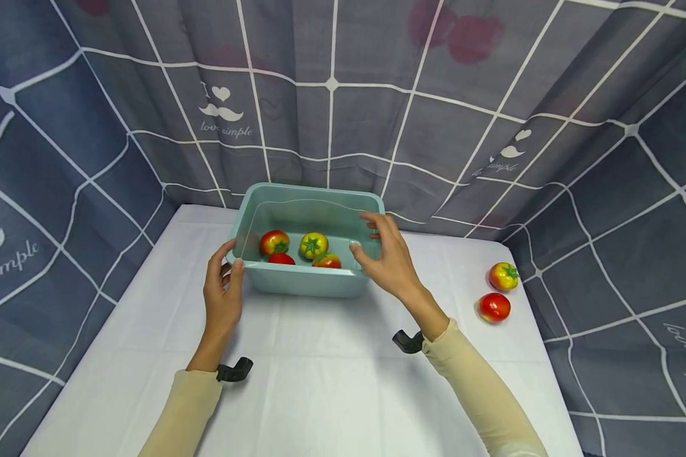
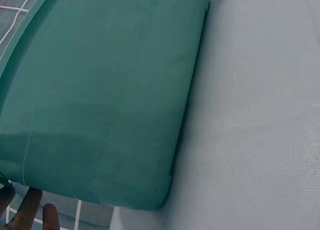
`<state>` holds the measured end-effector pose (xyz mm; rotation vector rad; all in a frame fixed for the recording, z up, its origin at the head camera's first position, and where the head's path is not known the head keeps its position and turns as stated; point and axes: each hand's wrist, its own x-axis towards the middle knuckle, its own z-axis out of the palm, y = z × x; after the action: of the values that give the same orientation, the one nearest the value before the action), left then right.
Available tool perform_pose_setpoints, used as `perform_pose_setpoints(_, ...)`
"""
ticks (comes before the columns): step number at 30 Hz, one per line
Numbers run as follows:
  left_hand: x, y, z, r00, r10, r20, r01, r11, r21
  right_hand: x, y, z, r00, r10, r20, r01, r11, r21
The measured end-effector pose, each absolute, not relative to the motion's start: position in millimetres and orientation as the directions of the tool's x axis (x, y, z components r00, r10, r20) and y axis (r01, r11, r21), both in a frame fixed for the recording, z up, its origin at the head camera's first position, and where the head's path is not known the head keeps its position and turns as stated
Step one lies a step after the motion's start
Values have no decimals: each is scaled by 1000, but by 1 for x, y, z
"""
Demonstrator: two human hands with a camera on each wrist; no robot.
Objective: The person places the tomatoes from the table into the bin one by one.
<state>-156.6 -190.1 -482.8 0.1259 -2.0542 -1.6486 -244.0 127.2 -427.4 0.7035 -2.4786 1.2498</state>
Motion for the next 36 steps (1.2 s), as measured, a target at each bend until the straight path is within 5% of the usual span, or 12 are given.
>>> perform_pose_setpoints(12,-158,-190,-481,-860,-385,334,252,249,935,-229,200,-463,-863,-31,505,-438,544,-716)
perform_pose_setpoints(22,-169,-198,-507,-858,-389,335,228,297,927,-194,325,-531,-868,401,294,51,661,-749)
perform_pose_setpoints(27,-164,-195,-500,-859,-393,329,227,284,932,-177,350,-551,-862,463,205,187,667,-721)
perform_pose_setpoints(36,-154,-185,-479,-867,-374,328,238,267,934,-173,359,-565,-855,492,164,227,639,-735)
